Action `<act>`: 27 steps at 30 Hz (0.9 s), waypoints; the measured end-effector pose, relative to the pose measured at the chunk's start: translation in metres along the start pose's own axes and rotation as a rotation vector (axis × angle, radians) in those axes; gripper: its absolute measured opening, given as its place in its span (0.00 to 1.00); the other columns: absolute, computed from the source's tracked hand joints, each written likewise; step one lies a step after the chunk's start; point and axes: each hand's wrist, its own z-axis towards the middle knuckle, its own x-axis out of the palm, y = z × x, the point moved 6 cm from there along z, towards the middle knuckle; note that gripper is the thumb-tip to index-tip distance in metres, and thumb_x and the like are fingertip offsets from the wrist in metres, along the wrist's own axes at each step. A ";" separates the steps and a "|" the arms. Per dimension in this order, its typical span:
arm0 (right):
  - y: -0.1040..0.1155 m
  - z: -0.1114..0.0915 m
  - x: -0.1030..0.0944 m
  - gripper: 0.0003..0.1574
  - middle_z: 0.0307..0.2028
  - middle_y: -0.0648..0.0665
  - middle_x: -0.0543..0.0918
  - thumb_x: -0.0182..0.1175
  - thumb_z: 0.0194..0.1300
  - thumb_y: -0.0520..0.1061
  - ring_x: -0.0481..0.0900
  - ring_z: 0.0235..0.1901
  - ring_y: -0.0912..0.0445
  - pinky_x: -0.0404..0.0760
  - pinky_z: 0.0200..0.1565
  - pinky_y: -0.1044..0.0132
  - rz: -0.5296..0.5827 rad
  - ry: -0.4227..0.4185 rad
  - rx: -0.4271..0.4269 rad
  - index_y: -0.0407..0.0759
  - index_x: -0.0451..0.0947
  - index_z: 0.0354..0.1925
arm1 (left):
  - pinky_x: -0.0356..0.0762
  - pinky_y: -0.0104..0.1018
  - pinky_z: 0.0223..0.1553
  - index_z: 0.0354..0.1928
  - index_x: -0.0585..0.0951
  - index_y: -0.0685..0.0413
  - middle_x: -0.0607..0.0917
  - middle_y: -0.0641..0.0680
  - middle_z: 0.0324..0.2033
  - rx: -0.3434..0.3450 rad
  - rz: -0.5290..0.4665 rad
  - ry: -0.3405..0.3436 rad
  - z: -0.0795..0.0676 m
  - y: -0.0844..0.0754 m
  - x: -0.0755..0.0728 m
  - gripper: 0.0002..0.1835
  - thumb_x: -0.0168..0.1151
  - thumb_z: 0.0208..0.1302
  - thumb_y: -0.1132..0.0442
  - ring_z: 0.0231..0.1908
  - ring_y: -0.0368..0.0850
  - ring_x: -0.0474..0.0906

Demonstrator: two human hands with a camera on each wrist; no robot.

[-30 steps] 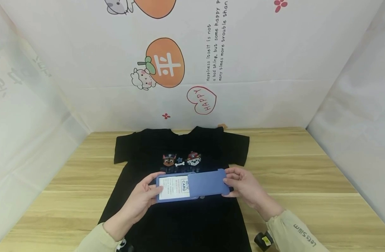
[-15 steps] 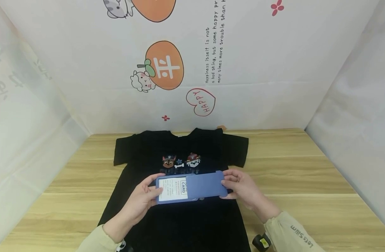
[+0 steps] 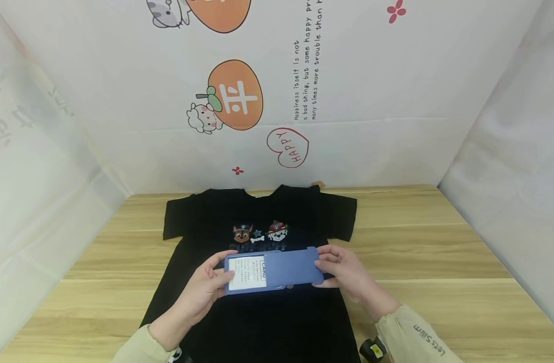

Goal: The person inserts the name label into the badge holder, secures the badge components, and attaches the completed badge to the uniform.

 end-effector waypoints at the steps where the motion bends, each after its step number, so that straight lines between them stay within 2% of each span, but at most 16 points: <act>1: 0.000 0.000 0.000 0.22 0.38 0.52 0.80 0.50 0.70 0.38 0.81 0.38 0.57 0.84 0.39 0.59 0.003 0.001 0.004 0.24 0.59 0.56 | 0.82 0.38 0.45 0.67 0.61 0.60 0.80 0.65 0.52 -0.001 -0.001 0.000 0.000 0.000 0.000 0.25 0.49 0.69 0.70 0.43 0.45 0.83; 14: -0.005 0.003 0.006 0.17 0.37 0.51 0.79 0.50 0.70 0.38 0.81 0.38 0.56 0.84 0.40 0.58 0.057 -0.002 0.044 0.31 0.62 0.54 | 0.82 0.37 0.45 0.67 0.60 0.61 0.81 0.65 0.51 -0.002 -0.003 -0.005 0.000 0.000 -0.001 0.25 0.49 0.69 0.70 0.43 0.44 0.83; 27: -0.004 0.003 0.013 0.09 0.35 0.53 0.79 0.50 0.70 0.37 0.80 0.36 0.60 0.84 0.39 0.60 0.153 0.041 0.024 0.44 0.67 0.47 | 0.81 0.38 0.46 0.67 0.61 0.59 0.80 0.65 0.52 -0.003 0.006 -0.013 0.000 -0.002 0.000 0.25 0.49 0.69 0.70 0.43 0.45 0.83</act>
